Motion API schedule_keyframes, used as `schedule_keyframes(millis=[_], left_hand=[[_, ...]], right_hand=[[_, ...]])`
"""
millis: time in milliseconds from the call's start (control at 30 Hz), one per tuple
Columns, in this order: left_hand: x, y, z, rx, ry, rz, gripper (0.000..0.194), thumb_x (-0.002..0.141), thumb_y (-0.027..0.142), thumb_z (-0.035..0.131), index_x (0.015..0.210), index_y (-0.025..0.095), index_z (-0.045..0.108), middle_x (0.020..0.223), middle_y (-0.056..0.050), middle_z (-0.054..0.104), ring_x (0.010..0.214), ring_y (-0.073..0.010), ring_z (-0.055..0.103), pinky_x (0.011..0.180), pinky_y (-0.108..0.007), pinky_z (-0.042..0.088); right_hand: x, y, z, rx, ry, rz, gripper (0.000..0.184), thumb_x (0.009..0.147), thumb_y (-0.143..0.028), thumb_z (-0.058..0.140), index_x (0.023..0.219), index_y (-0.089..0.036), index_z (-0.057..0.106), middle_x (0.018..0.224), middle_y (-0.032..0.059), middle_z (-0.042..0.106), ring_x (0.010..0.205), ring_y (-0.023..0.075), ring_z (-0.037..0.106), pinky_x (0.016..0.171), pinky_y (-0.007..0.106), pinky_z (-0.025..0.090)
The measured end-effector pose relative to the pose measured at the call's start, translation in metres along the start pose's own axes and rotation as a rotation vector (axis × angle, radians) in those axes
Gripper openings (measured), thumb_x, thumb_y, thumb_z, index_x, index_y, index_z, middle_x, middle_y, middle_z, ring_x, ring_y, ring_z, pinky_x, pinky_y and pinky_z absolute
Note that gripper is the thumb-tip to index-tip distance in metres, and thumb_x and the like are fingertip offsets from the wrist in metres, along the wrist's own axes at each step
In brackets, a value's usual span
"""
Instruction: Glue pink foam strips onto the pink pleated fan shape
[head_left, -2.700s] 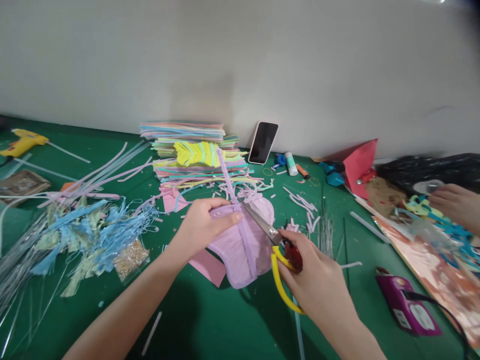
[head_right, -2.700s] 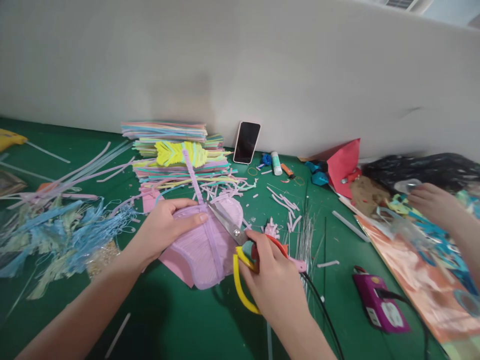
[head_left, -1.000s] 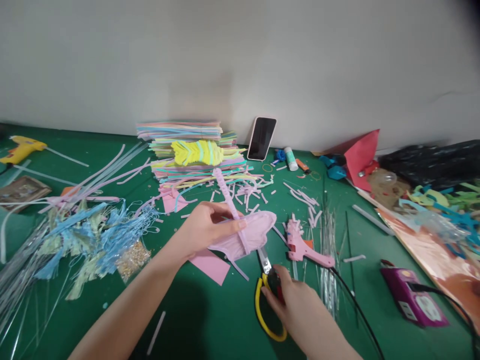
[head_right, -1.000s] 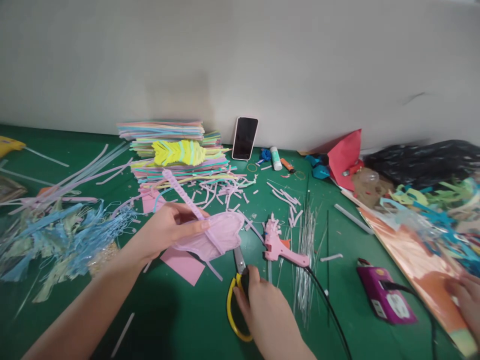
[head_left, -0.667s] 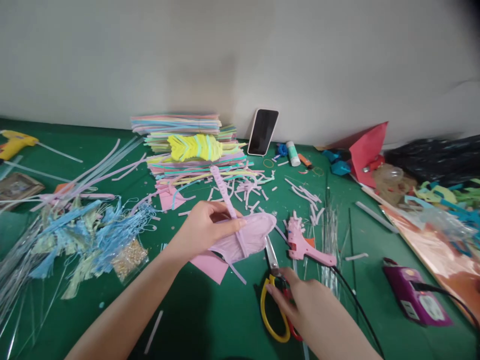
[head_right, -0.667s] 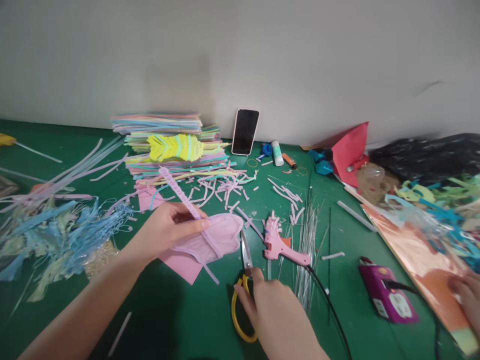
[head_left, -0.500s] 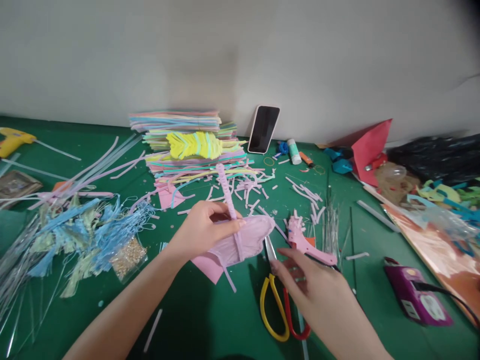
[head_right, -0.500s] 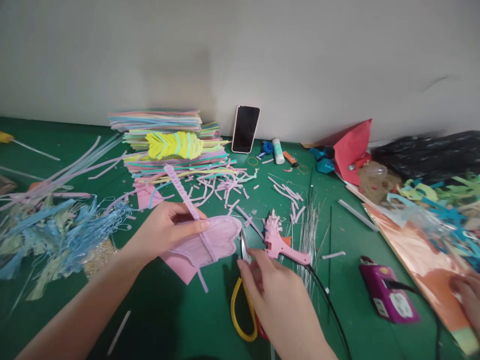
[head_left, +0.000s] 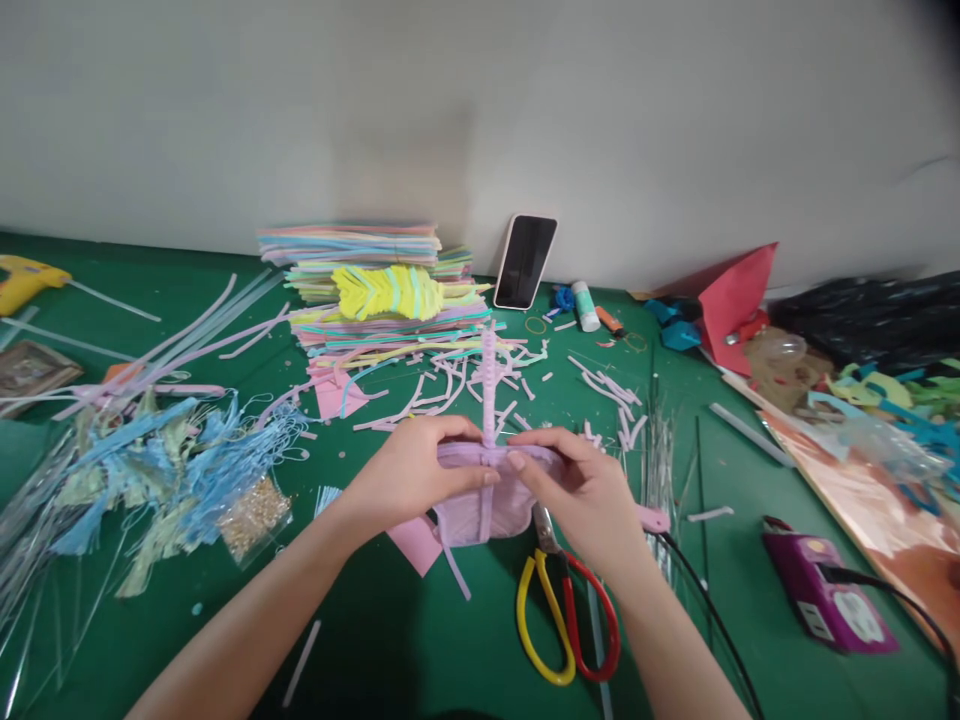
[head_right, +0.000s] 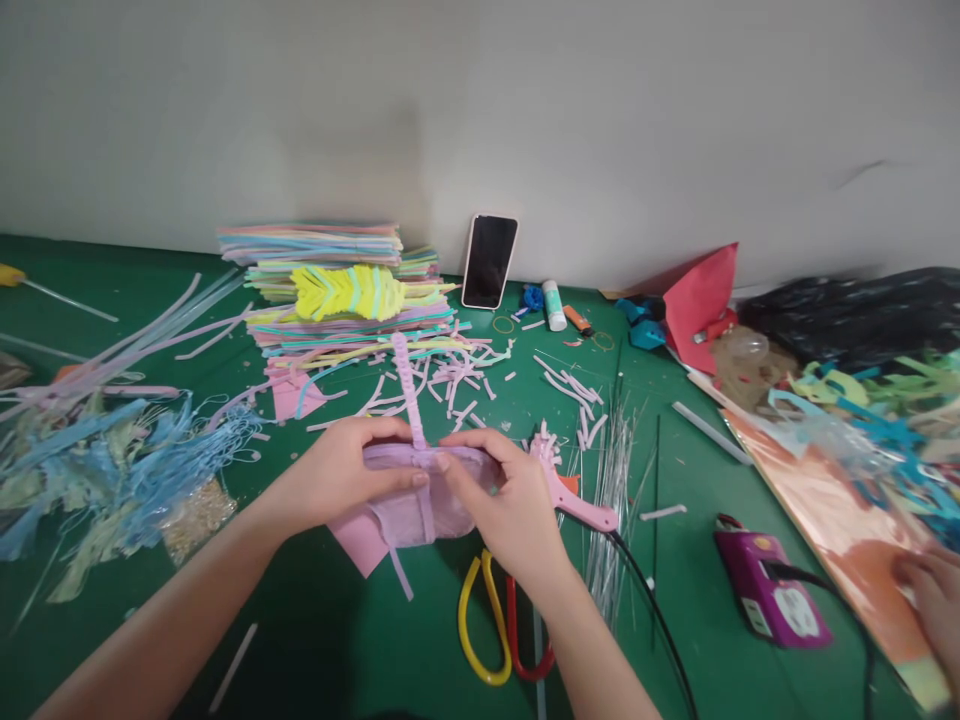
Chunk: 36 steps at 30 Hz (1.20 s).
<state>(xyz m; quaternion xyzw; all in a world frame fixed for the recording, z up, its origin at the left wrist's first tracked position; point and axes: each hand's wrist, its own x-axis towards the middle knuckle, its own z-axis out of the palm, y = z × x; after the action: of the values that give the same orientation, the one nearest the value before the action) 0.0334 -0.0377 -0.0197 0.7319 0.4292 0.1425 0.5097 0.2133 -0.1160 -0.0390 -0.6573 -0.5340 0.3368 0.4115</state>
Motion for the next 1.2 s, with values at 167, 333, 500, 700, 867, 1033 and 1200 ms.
schedule_keyframes(millis=[167,333,500,700,867,1033,1200], left_hand=[[0.002,0.0,-0.002,-0.09,0.026,0.028,0.018,0.074,0.038,0.072,0.077,0.021,0.07,0.077,0.004,0.069,0.074,-0.0131,0.061,0.068,-0.022,0.044],[-0.001,0.004,0.001,-0.197,0.03,-0.024,0.014,0.068,0.033,0.077,0.07,0.021,0.072,0.072,0.004,0.071,0.07,-0.0128,0.062,0.065,-0.02,0.045],[-0.003,0.009,0.004,-0.238,0.069,-0.032,0.012,0.066,0.032,0.078,0.071,0.021,0.075,0.072,0.003,0.073,0.069,-0.0125,0.063,0.063,-0.019,0.046],[-0.005,0.011,0.003,-0.26,0.085,-0.023,0.009,0.065,0.026,0.079,0.071,0.022,0.075,0.071,0.004,0.073,0.067,-0.0118,0.064,0.061,-0.018,0.046],[-0.005,0.01,0.004,-0.237,0.099,0.011,0.007,0.067,0.023,0.076,0.074,0.022,0.076,0.074,0.004,0.074,0.07,-0.0136,0.065,0.063,-0.02,0.047],[-0.005,0.008,0.004,-0.2,0.084,0.019,0.008,0.069,0.028,0.075,0.073,0.021,0.075,0.072,0.002,0.074,0.069,-0.0157,0.065,0.063,-0.023,0.048],[-0.005,0.009,0.0,-0.2,0.08,0.015,0.013,0.069,0.033,0.076,0.073,0.02,0.074,0.074,0.002,0.073,0.071,-0.0156,0.065,0.066,-0.023,0.048]], right_hand=[[0.003,-0.002,-0.003,0.002,-0.021,-0.017,0.012,0.081,-0.033,0.065,0.087,-0.023,0.069,0.083,-0.0007,0.071,0.074,0.0132,0.063,0.068,0.023,0.049],[0.0,-0.011,-0.004,-0.017,-0.04,-0.132,0.007,0.082,-0.026,0.062,0.082,-0.023,0.069,0.081,-0.0013,0.071,0.074,0.0124,0.063,0.07,0.022,0.049],[-0.002,-0.016,-0.005,0.057,-0.038,-0.066,0.005,0.079,-0.02,0.062,0.079,-0.022,0.066,0.075,-0.0029,0.068,0.069,0.0111,0.063,0.066,0.02,0.049],[-0.003,-0.022,-0.005,0.034,-0.021,-0.087,0.005,0.077,-0.021,0.062,0.079,-0.021,0.066,0.073,-0.002,0.068,0.065,0.0117,0.062,0.062,0.021,0.049],[-0.003,-0.02,-0.005,0.029,-0.015,-0.087,0.004,0.077,-0.022,0.062,0.078,-0.021,0.066,0.073,-0.0008,0.068,0.066,0.0128,0.062,0.062,0.023,0.049],[-0.001,-0.017,-0.002,0.013,-0.023,-0.099,0.006,0.079,-0.023,0.06,0.076,-0.021,0.065,0.072,-0.0001,0.066,0.066,0.0134,0.06,0.062,0.024,0.048],[0.001,-0.017,-0.006,0.018,-0.05,-0.078,0.011,0.081,-0.027,0.06,0.078,-0.021,0.068,0.075,0.0008,0.07,0.069,0.0144,0.063,0.064,0.024,0.049]])
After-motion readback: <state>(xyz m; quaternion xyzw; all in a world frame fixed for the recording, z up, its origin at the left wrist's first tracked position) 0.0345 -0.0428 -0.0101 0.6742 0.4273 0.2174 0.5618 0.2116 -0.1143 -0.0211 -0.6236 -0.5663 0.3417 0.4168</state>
